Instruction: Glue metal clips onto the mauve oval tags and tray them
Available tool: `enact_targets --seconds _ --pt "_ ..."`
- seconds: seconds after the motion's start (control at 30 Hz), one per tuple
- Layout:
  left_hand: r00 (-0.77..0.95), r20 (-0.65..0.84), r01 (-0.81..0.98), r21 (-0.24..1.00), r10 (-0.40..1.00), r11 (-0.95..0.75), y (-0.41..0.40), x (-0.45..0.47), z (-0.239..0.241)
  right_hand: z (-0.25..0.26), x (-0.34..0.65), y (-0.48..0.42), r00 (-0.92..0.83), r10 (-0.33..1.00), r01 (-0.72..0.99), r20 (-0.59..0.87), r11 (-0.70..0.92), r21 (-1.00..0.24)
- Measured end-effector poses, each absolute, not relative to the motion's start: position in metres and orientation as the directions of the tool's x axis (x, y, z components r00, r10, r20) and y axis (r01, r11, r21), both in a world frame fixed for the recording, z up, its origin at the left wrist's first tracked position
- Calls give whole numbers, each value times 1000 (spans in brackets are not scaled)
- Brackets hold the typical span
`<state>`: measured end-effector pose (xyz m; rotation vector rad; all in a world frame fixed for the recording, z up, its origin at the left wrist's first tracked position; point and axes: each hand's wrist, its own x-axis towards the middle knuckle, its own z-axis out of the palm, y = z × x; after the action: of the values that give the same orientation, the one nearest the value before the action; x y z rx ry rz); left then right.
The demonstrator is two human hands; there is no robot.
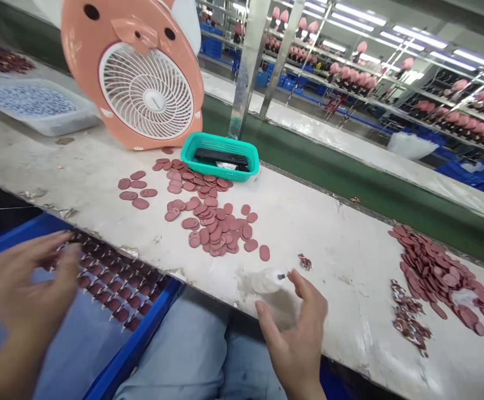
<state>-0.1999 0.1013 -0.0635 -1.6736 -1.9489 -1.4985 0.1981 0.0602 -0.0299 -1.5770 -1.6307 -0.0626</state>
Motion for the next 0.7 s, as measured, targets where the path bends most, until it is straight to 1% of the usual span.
enact_targets --seconds 0.03,0.07,0.1,0.17,0.23,0.27,0.3,0.33,0.37,0.4,0.43,0.47,0.5,0.57,0.6,0.67,0.7 --pt "-207 736 845 467 644 -262 104 -168 -52 -31 199 64 131 855 849 502 165 -503" --pt "-80 716 835 428 693 -347 108 -140 -42 -31 198 68 100 887 850 451 160 -502" --pt "8 691 823 406 723 -397 112 -116 -34 -31 198 72 71 903 844 424 172 -508" --pt "173 584 791 397 793 -465 116 -85 -27 -30 196 76 45 913 821 405 197 -537" --pt "254 525 764 406 812 -502 114 -75 -31 -29 196 76 32 914 801 404 218 -557" --pt "271 527 751 409 806 -519 111 -75 -36 -28 195 73 31 911 779 410 235 -581" --pt "273 546 740 407 792 -535 106 -77 -42 -27 194 70 39 908 730 418 259 -632" --pt "269 572 732 402 775 -550 100 -80 -47 -27 192 65 61 905 643 421 287 -710" --pt "266 601 720 396 754 -570 93 -82 -51 -26 188 60 93 908 510 408 308 -803" --pt "261 632 707 390 730 -590 85 -82 -54 -26 183 55 123 924 343 363 304 -889" --pt "254 661 694 383 706 -609 76 -81 -55 -25 177 50 124 951 170 283 260 -950" --pt "248 688 683 375 682 -626 66 -78 -54 -25 171 46 85 980 26 180 178 -984" --pt "244 716 664 368 654 -651 55 -74 -52 -24 164 43 4 998 -77 69 70 -995" --pt "237 743 603 393 625 -695 33 -64 -45 -21 152 38 -186 973 -173 -134 -167 -971" --pt "231 742 556 430 629 -712 23 -58 -41 -20 147 36 -267 941 -204 -210 -268 -941" --pt "178 721 448 547 670 -708 7 -47 -34 -17 138 31 -370 883 -303 -288 -408 -861" --pt "120 698 388 622 706 -680 1 -41 -32 -16 133 29 -394 869 -358 -299 -445 -821"
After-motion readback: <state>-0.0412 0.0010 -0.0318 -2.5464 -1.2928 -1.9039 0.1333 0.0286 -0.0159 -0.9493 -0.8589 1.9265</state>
